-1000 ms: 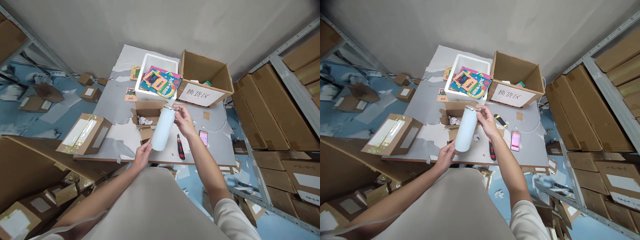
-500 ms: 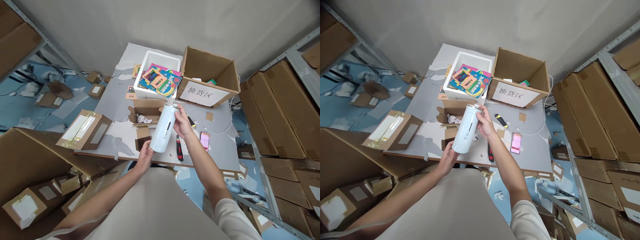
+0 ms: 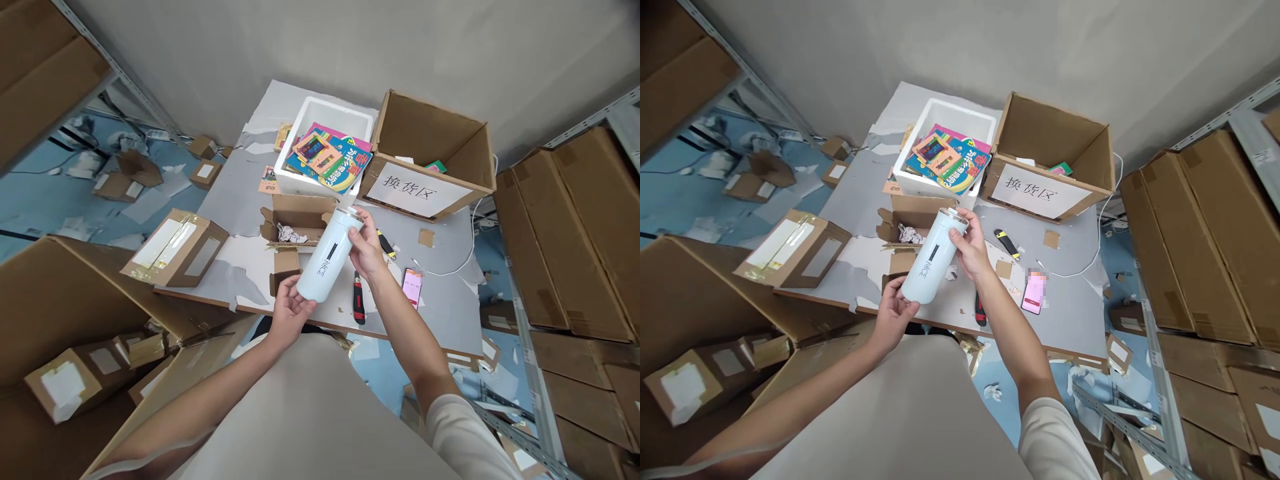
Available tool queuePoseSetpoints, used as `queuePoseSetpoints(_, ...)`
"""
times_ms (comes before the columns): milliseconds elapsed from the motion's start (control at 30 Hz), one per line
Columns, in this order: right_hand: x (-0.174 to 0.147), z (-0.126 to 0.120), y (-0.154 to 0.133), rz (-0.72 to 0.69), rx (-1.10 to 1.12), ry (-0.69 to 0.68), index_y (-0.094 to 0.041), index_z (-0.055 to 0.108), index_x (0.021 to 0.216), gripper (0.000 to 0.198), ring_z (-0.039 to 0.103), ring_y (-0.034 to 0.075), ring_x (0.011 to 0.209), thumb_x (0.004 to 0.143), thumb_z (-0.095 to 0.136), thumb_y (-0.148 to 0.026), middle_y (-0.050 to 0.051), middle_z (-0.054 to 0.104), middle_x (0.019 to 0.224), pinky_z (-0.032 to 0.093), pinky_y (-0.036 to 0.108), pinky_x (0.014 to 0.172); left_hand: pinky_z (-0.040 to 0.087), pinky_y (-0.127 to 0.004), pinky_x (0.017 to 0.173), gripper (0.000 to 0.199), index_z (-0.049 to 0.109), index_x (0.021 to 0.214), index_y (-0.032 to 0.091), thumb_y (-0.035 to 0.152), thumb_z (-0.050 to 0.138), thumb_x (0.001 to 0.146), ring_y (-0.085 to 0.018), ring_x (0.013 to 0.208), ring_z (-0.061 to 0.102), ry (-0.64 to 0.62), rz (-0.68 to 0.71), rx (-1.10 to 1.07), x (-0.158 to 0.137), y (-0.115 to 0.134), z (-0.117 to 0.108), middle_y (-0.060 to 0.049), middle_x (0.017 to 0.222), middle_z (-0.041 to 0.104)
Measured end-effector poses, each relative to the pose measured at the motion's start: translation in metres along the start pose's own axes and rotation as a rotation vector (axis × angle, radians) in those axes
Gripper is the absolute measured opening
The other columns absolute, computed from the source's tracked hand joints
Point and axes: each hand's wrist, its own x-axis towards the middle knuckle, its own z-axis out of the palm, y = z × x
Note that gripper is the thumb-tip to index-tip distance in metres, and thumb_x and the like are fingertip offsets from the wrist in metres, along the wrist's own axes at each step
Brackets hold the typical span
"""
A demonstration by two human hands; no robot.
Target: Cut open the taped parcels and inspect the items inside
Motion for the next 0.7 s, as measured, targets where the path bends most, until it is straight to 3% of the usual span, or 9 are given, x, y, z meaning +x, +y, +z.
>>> queuePoseSetpoints(167, 0.002, 0.000, -0.001, 0.029, 0.042, -0.090, -0.030, 0.048, 0.115, 0.066, 0.060, 0.024, 0.102, 0.066, 0.065, -0.071, 0.006, 0.059, 0.121, 0.054, 0.039, 0.075, 0.051, -0.036, 0.090, 0.065, 0.052, 0.122, 0.021, 0.064, 0.062, 0.075, -0.024, 0.112, 0.059, -0.020, -0.081, -0.061, -0.002, -0.005, -0.009, -0.013, 0.126, 0.059)
queuePoseSetpoints(333, 0.002, 0.007, 0.004, 0.015, 0.042, 0.040, -0.030, 0.048, 0.112, 0.058, 0.061, 0.022, 0.096, 0.067, 0.071, -0.060, 0.004, 0.061, 0.115, 0.054, 0.035, 0.074, 0.048, -0.038, 0.096, 0.064, 0.052, 0.129, 0.019, 0.057, 0.063, 0.078, -0.027, 0.123, 0.052, -0.024, -0.131, -0.030, 0.004, -0.004, -0.019, -0.015, 0.132, 0.057)
queuePoseSetpoints(500, -0.001, 0.018, 0.004, -0.036, 0.003, 0.119, -0.030, 0.048, 0.108, 0.060, 0.061, 0.021, 0.099, 0.064, 0.074, -0.060, 0.004, 0.060, 0.117, 0.052, 0.034, 0.077, 0.051, -0.037, 0.089, 0.077, 0.042, 0.128, 0.024, 0.041, 0.081, 0.065, -0.021, 0.103, 0.064, -0.079, -0.079, 0.013, 0.016, 0.007, -0.030, -0.012, 0.119, 0.064)
queuePoseSetpoints(600, -0.006, 0.024, -0.002, -0.087, -0.073, 0.130, -0.030, 0.049, 0.110, 0.065, 0.060, 0.024, 0.104, 0.061, 0.072, -0.067, 0.005, 0.059, 0.121, 0.052, 0.036, 0.078, 0.051, -0.037, 0.090, 0.065, 0.046, 0.121, 0.022, 0.049, 0.075, 0.070, -0.021, 0.100, 0.064, -0.148, -0.097, -0.009, 0.023, 0.012, -0.042, -0.010, 0.113, 0.065)
queuePoseSetpoints(700, -0.009, 0.027, -0.009, -0.140, -0.098, 0.088, -0.029, 0.052, 0.108, 0.064, 0.057, 0.027, 0.113, 0.064, 0.067, -0.072, 0.008, 0.055, 0.129, 0.051, 0.039, 0.080, 0.051, -0.038, 0.089, 0.067, 0.049, 0.123, 0.021, 0.065, 0.062, 0.074, -0.024, 0.108, 0.061, -0.197, -0.148, -0.067, 0.028, 0.015, -0.056, -0.012, 0.120, 0.062)
